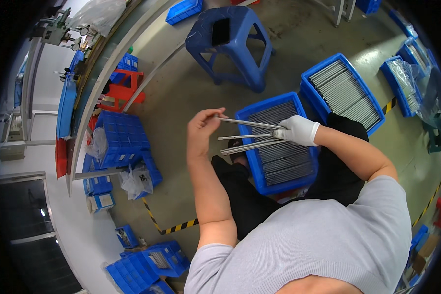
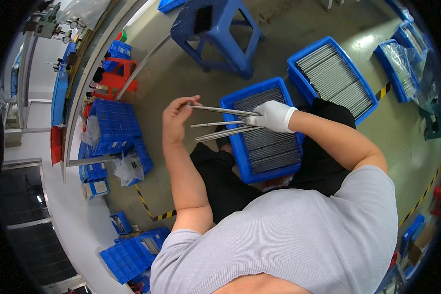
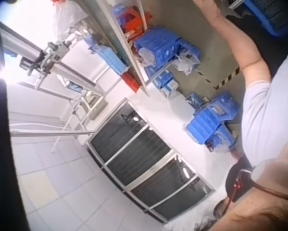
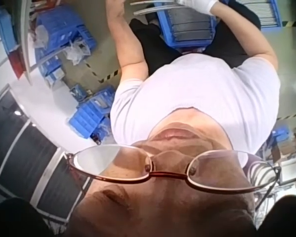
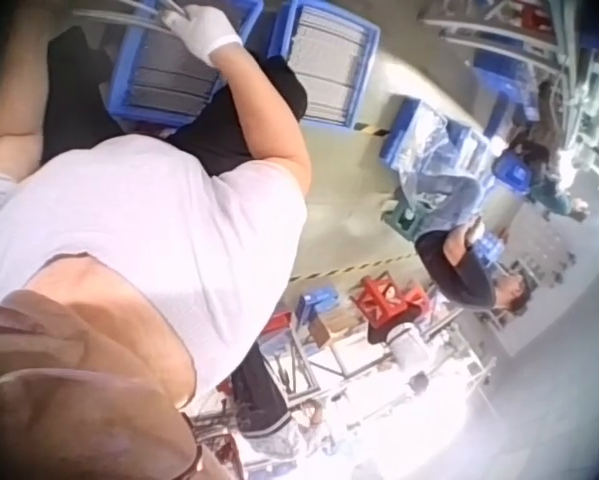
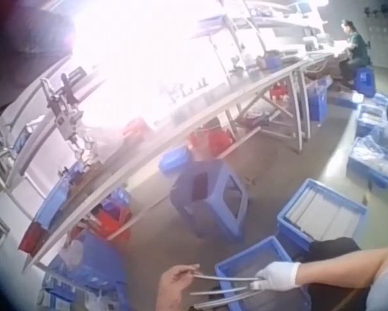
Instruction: Sorting and organizing long metal rods into blue storage crates.
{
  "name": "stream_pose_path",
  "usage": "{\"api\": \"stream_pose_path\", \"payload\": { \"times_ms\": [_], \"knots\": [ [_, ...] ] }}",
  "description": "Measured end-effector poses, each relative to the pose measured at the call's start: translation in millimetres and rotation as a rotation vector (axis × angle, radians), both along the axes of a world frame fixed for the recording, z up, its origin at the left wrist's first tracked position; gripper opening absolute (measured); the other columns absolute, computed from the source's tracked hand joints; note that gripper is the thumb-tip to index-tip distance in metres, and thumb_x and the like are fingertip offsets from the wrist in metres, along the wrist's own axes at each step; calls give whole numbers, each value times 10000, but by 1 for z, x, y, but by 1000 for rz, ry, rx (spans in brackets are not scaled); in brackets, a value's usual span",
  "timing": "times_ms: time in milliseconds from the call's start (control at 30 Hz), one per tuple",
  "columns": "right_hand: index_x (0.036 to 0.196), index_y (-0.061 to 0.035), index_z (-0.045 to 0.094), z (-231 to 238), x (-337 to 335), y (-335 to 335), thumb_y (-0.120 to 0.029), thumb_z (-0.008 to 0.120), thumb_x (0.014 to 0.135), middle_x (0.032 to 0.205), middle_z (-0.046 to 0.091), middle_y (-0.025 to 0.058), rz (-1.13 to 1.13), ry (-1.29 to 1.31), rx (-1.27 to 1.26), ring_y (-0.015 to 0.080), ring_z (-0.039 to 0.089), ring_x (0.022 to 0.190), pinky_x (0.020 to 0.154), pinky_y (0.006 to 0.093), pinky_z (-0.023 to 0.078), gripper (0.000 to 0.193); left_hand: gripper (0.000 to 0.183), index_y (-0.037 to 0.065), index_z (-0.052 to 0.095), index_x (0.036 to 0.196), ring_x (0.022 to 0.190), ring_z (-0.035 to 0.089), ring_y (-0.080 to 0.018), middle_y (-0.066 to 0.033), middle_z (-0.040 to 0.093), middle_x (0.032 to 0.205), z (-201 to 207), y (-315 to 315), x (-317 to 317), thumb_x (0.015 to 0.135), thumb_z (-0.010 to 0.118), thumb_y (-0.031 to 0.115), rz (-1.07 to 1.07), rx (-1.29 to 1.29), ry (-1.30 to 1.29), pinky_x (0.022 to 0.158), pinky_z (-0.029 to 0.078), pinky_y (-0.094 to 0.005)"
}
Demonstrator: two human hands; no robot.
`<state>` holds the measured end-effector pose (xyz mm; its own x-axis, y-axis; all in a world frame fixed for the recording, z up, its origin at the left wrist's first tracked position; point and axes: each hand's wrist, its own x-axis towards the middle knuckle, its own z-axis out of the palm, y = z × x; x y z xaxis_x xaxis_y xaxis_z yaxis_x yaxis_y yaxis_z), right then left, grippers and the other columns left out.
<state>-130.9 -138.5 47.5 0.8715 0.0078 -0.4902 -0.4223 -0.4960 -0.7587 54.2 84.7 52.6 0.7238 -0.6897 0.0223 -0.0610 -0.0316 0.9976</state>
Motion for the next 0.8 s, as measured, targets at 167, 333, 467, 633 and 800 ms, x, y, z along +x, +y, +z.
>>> {"api": "stream_pose_path", "payload": {
  "times_ms": [167,333,467,633,800],
  "knots": [
    [932,-59,572,-2,-6,-7,-522,551,880,553,413,-21,-259,284,690,50,348,398,337,175,256,466,130,4,615,986,1053,592,-255,-165,626,1070,-13,27,33,902,554,82,226,-505,567,907,476,-382],
    [870,-150,504,-29,0,2,-383,574,910,587,451,-28,-245,156,1355,36,361,404,353,203,249,246,166,35,599,980,818,576,-191,-93,619,941,-72,-9,10,869,623,156,-24,-301,782,696,486,-318],
    [873,-139,512,-31,9,13,-357,631,879,589,471,-10,-295,216,1321,63,414,418,374,218,303,249,399,71,617,1052,801,547,-106,-11,573,853,-55,-55,-52,862,630,421,-215,-48,758,703,447,-267],
    [837,-94,558,-32,17,21,-390,671,847,638,562,44,-151,67,894,149,545,511,448,265,434,317,334,68,633,809,716,534,-93,-3,570,765,-39,-83,-71,857,658,397,-192,-97,672,663,441,-268],
    [902,-30,590,-34,26,27,-319,691,794,773,635,149,34,-443,-385,316,628,771,722,412,486,325,250,61,601,722,626,518,-144,-12,560,662,-53,-83,-46,838,671,271,80,178,249,631,407,-304]
  ]
}}
